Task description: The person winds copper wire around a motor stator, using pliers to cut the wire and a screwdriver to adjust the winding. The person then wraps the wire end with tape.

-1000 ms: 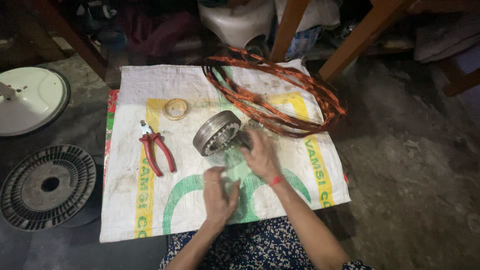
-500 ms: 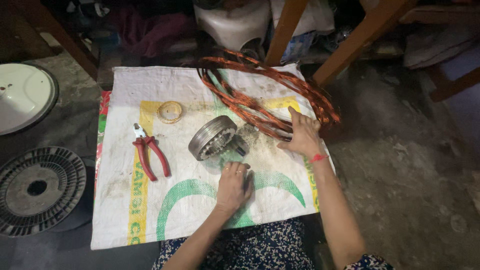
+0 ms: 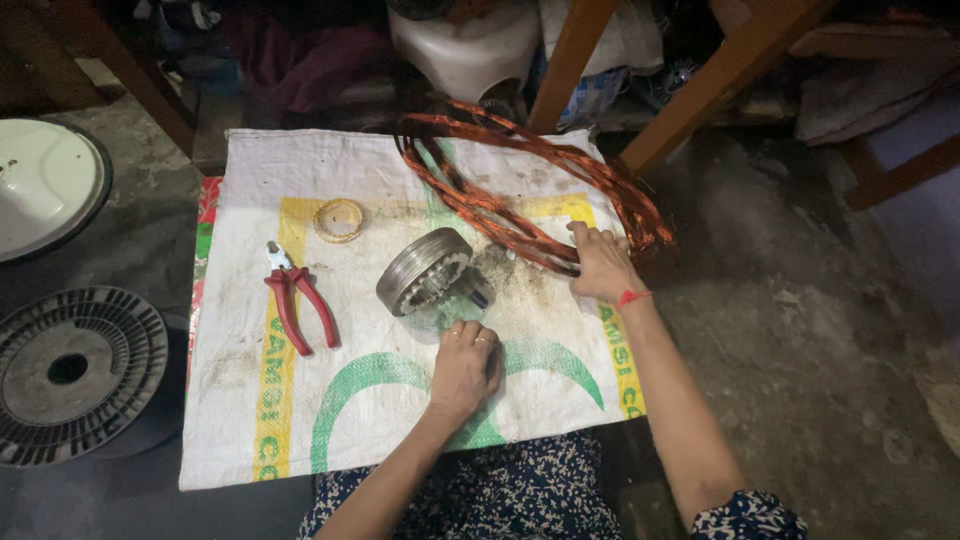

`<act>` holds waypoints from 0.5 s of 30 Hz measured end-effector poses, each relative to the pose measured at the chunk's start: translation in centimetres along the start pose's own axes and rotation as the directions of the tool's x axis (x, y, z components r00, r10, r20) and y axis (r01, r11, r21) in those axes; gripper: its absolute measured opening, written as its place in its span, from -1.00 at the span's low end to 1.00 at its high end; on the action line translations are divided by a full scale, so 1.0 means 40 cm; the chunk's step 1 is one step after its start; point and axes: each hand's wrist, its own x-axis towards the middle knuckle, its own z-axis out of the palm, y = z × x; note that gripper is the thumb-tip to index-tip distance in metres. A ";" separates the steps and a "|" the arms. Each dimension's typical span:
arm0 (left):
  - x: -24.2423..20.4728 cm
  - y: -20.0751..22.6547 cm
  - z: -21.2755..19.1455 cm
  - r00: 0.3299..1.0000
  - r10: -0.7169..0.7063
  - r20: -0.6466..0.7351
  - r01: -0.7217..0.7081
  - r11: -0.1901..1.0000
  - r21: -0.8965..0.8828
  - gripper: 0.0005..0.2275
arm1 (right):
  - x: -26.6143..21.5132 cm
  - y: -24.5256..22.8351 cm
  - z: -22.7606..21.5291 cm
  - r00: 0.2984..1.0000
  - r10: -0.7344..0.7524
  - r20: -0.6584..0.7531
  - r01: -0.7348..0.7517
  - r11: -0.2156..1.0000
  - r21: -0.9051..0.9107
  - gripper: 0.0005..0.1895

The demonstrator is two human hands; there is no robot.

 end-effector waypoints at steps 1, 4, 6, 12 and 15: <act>0.000 0.001 0.000 1.000 0.002 0.004 -0.002 1.000 0.014 -0.81 | 0.000 -0.004 -0.007 1.000 -0.006 -0.004 0.006 1.000 0.005 -0.02; 0.001 0.002 0.000 1.000 -0.005 0.012 0.005 0.999 0.036 -0.85 | 0.001 -0.023 -0.052 0.997 0.063 0.055 -0.069 0.990 0.125 -0.11; 0.002 0.002 0.002 1.000 -0.020 0.013 0.019 1.000 0.020 -0.89 | -0.002 -0.033 -0.089 0.998 0.050 0.050 -0.057 0.984 0.168 -0.12; 0.000 -0.004 0.011 0.997 -0.077 0.007 0.078 0.996 -0.045 -0.86 | -0.009 -0.056 -0.181 0.991 -0.128 -0.047 0.133 0.985 0.109 -0.11; 0.043 -0.003 0.055 0.962 -0.267 0.060 0.271 0.900 -0.342 -0.76 | -0.011 -0.068 -0.205 0.985 -0.164 -0.057 0.169 0.979 0.111 -0.09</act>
